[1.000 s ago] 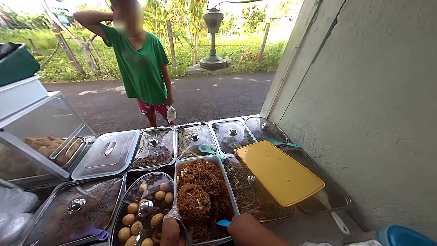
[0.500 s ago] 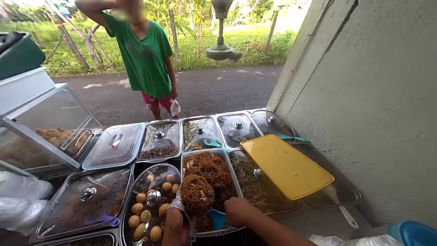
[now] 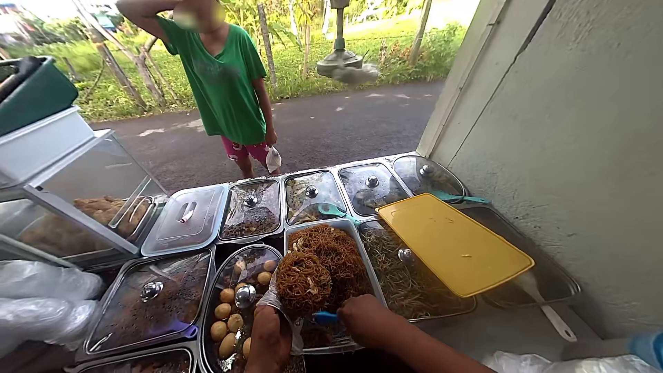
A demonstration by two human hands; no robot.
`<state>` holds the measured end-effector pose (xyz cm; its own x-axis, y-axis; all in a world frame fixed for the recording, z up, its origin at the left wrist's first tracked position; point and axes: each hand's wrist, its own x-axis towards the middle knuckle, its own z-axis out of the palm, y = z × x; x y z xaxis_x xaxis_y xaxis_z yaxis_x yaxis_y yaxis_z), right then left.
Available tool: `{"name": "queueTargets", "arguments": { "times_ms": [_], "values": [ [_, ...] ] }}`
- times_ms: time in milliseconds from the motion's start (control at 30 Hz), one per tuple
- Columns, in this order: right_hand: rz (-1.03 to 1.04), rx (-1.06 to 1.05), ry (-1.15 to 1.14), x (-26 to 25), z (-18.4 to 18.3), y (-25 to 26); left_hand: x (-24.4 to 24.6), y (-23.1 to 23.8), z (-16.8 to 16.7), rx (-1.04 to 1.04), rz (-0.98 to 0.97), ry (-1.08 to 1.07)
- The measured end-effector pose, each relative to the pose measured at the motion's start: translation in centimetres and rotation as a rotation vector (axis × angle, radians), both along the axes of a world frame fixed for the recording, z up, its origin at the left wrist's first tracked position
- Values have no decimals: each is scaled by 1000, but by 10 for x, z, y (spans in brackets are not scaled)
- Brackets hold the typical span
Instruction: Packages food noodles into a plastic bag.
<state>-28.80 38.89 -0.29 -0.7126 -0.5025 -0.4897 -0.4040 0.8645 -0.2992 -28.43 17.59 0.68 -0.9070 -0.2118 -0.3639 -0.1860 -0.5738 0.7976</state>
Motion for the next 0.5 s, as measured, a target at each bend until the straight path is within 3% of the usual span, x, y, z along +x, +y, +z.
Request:
{"name": "queueTargets", "arguments": {
  "times_ms": [133, 233, 300, 333, 433, 500],
  "values": [
    [-72, -41, 48, -11, -13, -13, 9, 18, 75, -76, -32, -141],
    [100, -8, 8, -2, -15, -14, 12, 6, 43, -56, -83, 165],
    [181, 33, -7, 0, 3, 1, 9, 10, 61, -103, -44, -77],
    [169, 62, -8, -2, 12, 10, 7, 8, 55, -90, -45, -102],
    [19, 200, -31, -17, 34, 29, 0, -4, 1, -7, -25, -14],
    [-86, 277, -106, -21, 41, 33, -1, -3, -8, 13, 15, -31]
  ]
}}
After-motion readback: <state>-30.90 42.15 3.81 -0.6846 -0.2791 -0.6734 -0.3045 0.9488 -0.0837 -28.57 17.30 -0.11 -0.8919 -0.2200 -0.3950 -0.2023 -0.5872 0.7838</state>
